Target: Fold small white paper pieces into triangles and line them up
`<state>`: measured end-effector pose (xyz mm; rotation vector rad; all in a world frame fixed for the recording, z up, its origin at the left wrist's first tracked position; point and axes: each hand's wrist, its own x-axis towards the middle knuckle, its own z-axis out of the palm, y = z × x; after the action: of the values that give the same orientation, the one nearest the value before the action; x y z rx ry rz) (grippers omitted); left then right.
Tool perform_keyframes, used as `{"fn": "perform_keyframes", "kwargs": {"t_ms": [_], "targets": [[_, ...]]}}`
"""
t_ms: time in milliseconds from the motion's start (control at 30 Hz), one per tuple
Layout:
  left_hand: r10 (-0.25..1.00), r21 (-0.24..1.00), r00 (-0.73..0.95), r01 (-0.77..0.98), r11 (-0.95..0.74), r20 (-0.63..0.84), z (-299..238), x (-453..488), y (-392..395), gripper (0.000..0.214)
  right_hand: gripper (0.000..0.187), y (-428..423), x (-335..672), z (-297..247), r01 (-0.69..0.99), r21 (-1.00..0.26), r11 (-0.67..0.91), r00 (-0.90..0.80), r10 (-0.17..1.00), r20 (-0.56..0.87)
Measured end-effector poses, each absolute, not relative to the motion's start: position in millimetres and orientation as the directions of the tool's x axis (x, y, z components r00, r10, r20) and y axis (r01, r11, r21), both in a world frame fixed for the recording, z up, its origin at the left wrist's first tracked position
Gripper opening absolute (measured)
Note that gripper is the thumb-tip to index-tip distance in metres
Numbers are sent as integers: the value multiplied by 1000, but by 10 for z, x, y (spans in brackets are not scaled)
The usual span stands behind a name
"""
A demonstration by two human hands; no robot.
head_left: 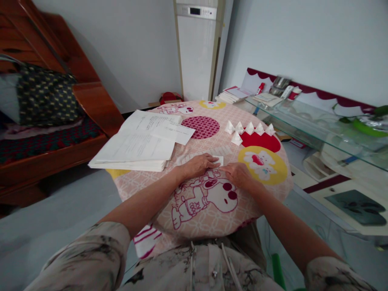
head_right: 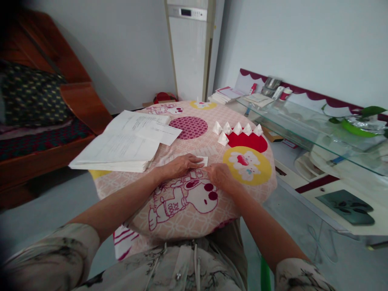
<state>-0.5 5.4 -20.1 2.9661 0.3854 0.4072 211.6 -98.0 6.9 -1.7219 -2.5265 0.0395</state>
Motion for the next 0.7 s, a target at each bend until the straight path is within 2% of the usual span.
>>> {"fn": "perform_keyframes", "kwargs": {"t_ms": [267, 433, 567, 700], "targets": [[268, 179, 928, 226, -958, 259, -225, -1, 63, 49, 30, -940, 2244, -57, 870, -89, 486, -475, 872, 118], [264, 166, 928, 226, -960, 262, -212, -1, 62, 53, 28, -909, 2319, -124, 837, -183, 516, -439, 831, 341], [251, 175, 927, 208, -962, 279, -196, 6, 55, 53, 37, -816, 2234, -225, 770, -281, 572, -366, 758, 540], [239, 198, 920, 184, -963, 311, -203, 6, 53, 53, 41, -738, 2194, -315, 711, -371, 597, -368, 766, 527]]}}
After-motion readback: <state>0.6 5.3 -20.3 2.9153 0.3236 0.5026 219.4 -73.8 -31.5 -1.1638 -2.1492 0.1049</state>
